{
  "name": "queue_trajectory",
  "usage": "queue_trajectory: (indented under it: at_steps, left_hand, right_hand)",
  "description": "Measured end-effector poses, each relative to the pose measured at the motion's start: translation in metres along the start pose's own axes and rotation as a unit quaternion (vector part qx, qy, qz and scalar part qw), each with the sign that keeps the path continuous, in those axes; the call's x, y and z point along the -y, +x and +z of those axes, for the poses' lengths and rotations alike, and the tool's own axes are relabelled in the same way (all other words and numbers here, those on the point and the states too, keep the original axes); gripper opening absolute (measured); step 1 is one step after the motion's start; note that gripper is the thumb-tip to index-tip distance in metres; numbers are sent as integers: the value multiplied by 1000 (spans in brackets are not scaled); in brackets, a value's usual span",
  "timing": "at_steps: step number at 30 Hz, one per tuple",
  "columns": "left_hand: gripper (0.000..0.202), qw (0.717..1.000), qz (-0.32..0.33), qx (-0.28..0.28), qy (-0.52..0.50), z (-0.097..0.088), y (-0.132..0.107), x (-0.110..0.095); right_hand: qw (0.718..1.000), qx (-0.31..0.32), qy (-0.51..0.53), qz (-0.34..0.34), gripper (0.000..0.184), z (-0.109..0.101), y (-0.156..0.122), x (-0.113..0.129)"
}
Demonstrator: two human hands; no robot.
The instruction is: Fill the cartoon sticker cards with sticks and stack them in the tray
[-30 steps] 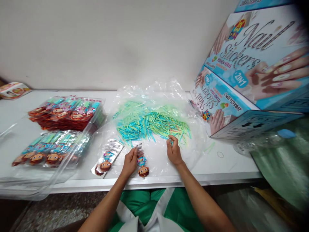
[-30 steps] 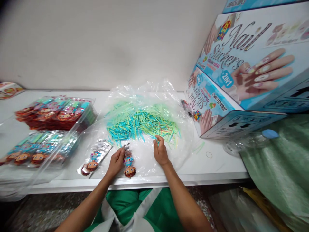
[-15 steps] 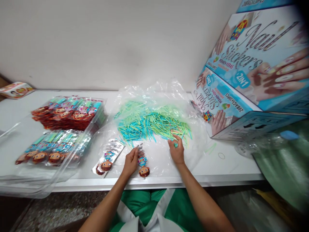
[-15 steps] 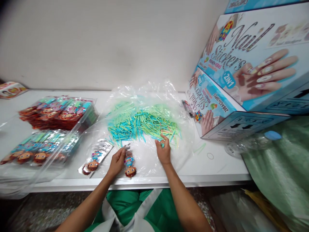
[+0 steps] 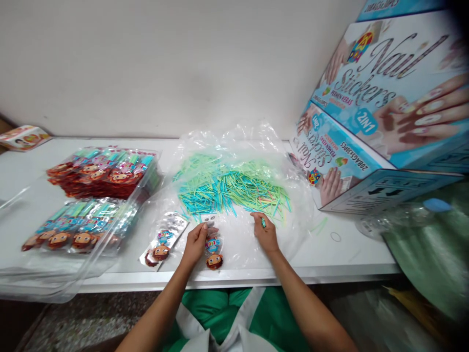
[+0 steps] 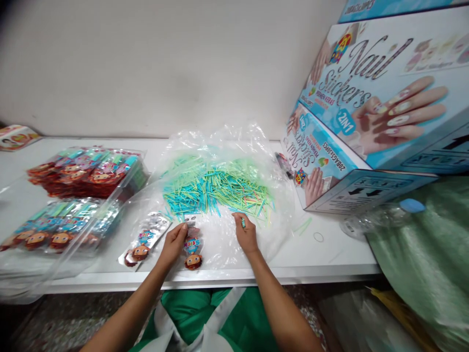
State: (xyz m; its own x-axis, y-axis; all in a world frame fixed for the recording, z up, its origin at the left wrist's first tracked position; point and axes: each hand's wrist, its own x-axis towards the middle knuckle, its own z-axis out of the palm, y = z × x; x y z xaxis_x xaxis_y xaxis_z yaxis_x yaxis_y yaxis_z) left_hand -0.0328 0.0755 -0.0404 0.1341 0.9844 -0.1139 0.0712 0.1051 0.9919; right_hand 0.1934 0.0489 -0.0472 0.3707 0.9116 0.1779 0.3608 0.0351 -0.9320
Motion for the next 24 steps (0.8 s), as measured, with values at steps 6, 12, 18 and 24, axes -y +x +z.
queue_trajectory:
  at_steps: [6, 12, 18, 24]
  left_hand:
    - [36, 989, -71, 92, -94, 13, -6, -35]
    - [32, 975, -85, 143, -150, 32, -15, -45]
    - [34, 958, -150, 143, -200, 29, -15, -44]
    - [35, 969, -148, 95, -173, 29, -15, -48]
  right_hand:
    - [986, 164, 21, 10, 37, 6, -2, 47]
    - [970, 239, 52, 3, 24, 14, -6, 70]
    - [971, 238, 26, -20, 27, 5, -6, 73]
    - [963, 261, -45, -47, 40, -14, 4, 82]
